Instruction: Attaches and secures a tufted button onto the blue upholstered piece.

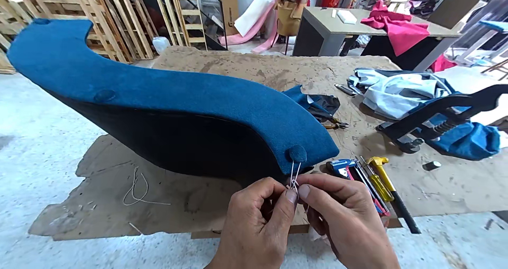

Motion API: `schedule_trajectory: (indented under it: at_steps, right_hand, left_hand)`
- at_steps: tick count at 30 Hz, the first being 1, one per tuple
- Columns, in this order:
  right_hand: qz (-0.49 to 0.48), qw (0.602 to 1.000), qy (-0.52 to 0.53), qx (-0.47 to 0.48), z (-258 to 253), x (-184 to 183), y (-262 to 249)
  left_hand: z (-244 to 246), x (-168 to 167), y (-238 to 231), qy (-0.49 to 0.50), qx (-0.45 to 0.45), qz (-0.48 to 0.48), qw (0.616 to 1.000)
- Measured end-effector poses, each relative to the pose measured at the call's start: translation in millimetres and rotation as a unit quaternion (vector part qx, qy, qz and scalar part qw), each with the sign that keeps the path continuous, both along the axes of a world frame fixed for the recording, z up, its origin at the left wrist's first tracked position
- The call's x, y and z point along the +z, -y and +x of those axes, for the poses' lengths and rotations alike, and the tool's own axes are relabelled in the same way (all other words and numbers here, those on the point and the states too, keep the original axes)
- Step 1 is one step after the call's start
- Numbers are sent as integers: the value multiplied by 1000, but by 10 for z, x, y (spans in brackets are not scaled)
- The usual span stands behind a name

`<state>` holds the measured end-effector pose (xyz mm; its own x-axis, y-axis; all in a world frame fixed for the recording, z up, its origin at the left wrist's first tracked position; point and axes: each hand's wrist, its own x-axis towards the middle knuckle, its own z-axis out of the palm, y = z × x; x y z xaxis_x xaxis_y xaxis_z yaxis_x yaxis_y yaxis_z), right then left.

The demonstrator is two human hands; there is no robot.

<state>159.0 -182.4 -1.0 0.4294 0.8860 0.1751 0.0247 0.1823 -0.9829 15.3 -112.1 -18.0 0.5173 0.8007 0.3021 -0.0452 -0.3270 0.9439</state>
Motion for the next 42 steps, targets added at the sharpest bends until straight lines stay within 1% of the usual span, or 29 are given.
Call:
schedule_trajectory:
  at_steps: [4, 9, 13, 15, 17, 18, 20, 22, 25, 26, 27, 29, 30, 32, 35, 38, 40, 42]
  right_hand:
    - [19, 999, -19, 18, -25, 8, 3]
    - [35, 998, 0, -55, -157, -20, -100]
    - [51, 996, 2, -77, -124, -60, -86]
    - [37, 995, 28, -91, -112, -50, -35]
    - [27, 989, 84, -118, -121, -48, 9]
    - [28, 985, 107, -133, -125, -53, 21]
    - [44, 980, 120, -152, -127, -83, 19]
    - [57, 982, 94, -151, -128, -106, 15]
    - [57, 992, 4, -110, -131, -141, 5]
    - [54, 991, 17, -122, -143, -146, -6]
    - [56, 985, 68, -149, -152, -153, -17]
    - [84, 956, 189, -206, -129, -196, -26]
    - [101, 943, 224, -223, -103, -219, -24]
    - [118, 932, 249, -235, -69, -245, -12]
    - [115, 946, 218, -209, -83, -242, -3]
    - [88, 964, 172, -184, -103, -236, -9]
    - [66, 971, 137, -183, -112, -232, -24]
    - [66, 982, 78, -161, -117, -223, -36]
  left_hand:
    - [23, -20, -16, 6, 13, 38, 999]
    - [51, -77, -48, -13, 37, 134, 990]
    - [65, -81, -76, -17, 51, 150, 987]
    - [54, -83, -89, -11, 59, 169, 984]
    - [43, -84, -94, -11, 62, 188, 980]
    - [42, -87, -93, -13, 63, 198, 978]
    - [49, -98, -89, -17, 61, 205, 977]
    - [57, -100, -90, -19, 59, 198, 978]
    - [62, -94, -101, -14, 65, 200, 977]
    - [61, -94, -107, -12, 69, 208, 976]
    - [58, -93, -113, -11, 74, 218, 973]
    - [45, -80, -119, -14, 77, 231, 970]
    - [37, -76, -117, -16, 76, 233, 969]
    - [32, -81, -113, -20, 73, 230, 970]
    - [50, -91, -116, -20, 76, 224, 971]
    - [64, -82, -98, -2, 68, 207, 976]
    - [55, -66, -77, 11, 49, 191, 980]
    - [53, -57, -63, 17, 33, 178, 983]
